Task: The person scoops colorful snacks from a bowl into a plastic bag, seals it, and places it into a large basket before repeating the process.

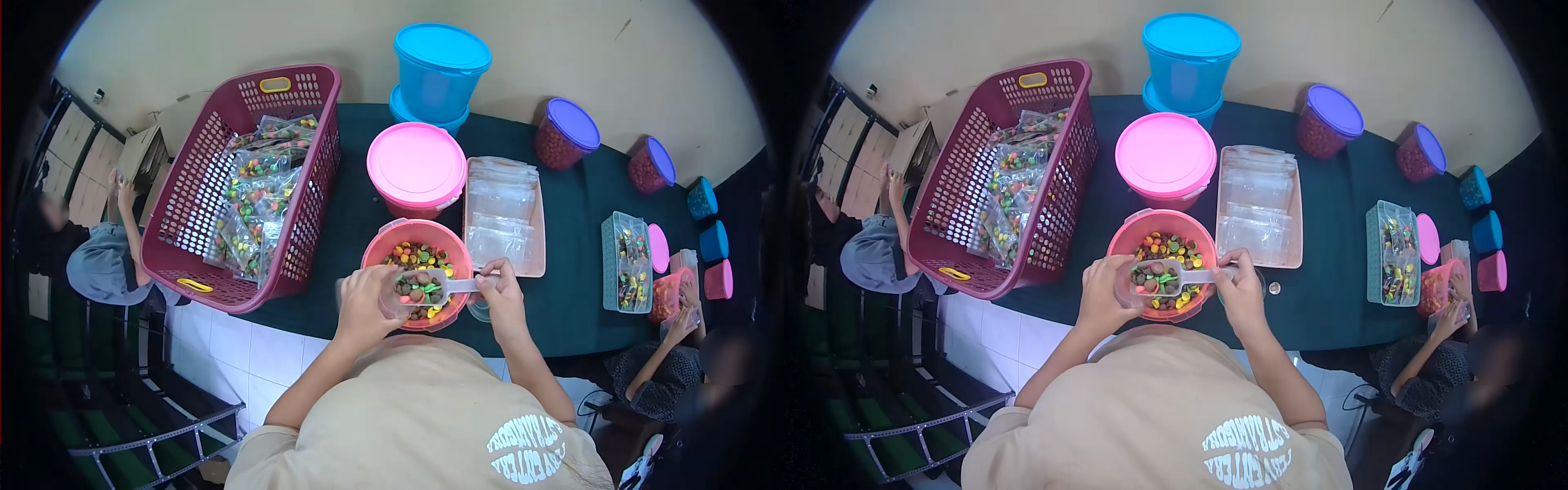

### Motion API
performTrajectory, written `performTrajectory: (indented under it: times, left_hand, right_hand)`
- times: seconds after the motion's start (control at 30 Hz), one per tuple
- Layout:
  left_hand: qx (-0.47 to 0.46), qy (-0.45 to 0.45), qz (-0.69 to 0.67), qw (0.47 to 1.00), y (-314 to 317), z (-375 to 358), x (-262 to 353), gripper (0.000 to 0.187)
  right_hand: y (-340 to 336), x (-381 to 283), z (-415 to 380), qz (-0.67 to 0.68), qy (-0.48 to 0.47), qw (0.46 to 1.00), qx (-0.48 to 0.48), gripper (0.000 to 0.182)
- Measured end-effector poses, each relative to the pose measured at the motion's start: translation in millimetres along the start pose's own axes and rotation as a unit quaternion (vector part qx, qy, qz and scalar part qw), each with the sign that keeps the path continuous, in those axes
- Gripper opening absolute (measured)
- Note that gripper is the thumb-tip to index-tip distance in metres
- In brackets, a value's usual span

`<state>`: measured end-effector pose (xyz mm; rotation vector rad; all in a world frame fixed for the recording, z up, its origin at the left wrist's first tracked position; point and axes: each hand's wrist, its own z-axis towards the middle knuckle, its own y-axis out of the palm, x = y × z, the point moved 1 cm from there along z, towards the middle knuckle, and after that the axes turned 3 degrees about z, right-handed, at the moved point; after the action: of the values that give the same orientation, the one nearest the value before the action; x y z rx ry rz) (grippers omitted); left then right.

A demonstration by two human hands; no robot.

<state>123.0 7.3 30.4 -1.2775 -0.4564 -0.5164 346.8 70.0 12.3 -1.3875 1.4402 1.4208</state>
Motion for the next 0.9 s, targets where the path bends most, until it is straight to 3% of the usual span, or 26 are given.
performTrajectory:
  times: [0.03, 0.13, 0.37, 0.43, 0.47, 0.53, 0.57, 0.6, 0.63, 0.67, 0.73, 0.77, 0.8, 0.87, 0.9]
  left_hand:
    - [0.002, -0.002, 0.001, 1.000, -1, 0, 2, 0.069]
    - [-0.010, 0.002, 0.013, 1.000, -1, -2, 7, 0.070]
    - [0.025, -0.006, -0.021, 0.999, 6, -10, 23, 0.066]
    - [0.029, -0.001, -0.022, 0.999, 4, -10, 31, 0.066]
    - [-0.014, -0.024, -0.047, 0.998, 2, -9, 36, 0.066]
    - [-0.055, -0.050, -0.073, 0.995, -5, -4, 47, 0.067]
    - [-0.125, -0.062, -0.204, 0.969, -9, -1, 52, 0.066]
    - [-0.191, -0.072, -0.331, 0.921, -12, 4, 54, 0.065]
    - [-0.281, -0.057, -0.376, 0.881, -16, 10, 51, 0.072]
    - [-0.274, -0.058, -0.377, 0.883, -18, 16, 50, 0.072]
    - [-0.362, -0.037, -0.525, 0.769, -21, 21, 51, 0.080]
    - [-0.376, -0.034, -0.561, 0.736, -19, 23, 51, 0.086]
    - [-0.370, -0.034, -0.563, 0.738, -17, 24, 52, 0.086]
    - [-0.433, -0.006, -0.642, 0.632, -13, 24, 56, 0.081]
    - [-0.428, -0.008, -0.645, 0.633, -10, 22, 56, 0.081]
  right_hand:
    - [-1, -3, -1, -0.135, -0.048, 0.990, 0.001, 0.013]
    - [0, -16, -1, -0.041, -0.008, 0.998, -0.042, 0.015]
    - [-8, -38, -6, -0.094, -0.014, 0.993, -0.071, 0.014]
    - [-2, -51, -10, -0.174, -0.092, 0.980, -0.045, 0.014]
    - [-3, -58, -11, -0.174, -0.093, 0.979, -0.047, 0.014]
    - [0, -78, -13, -0.300, -0.248, 0.913, -0.124, 0.015]
    - [3, -95, -11, -0.300, -0.247, 0.913, -0.127, 0.015]
    - [10, -119, -8, -0.344, -0.345, 0.842, -0.231, 0.020]
    - [17, -139, -8, -0.377, -0.436, 0.748, -0.330, 0.024]
    - [22, -154, -9, -0.376, -0.439, 0.744, -0.336, 0.024]
    - [32, -174, -14, -0.417, -0.446, 0.685, -0.399, 0.032]
    - [34, -180, -15, -0.415, -0.447, 0.682, -0.404, 0.032]
    - [37, -184, -17, -0.400, -0.469, 0.671, -0.413, 0.032]
    - [42, -185, -16, -0.382, -0.490, 0.656, -0.428, 0.033]
    - [46, -180, -16, -0.371, -0.478, 0.665, -0.438, 0.033]
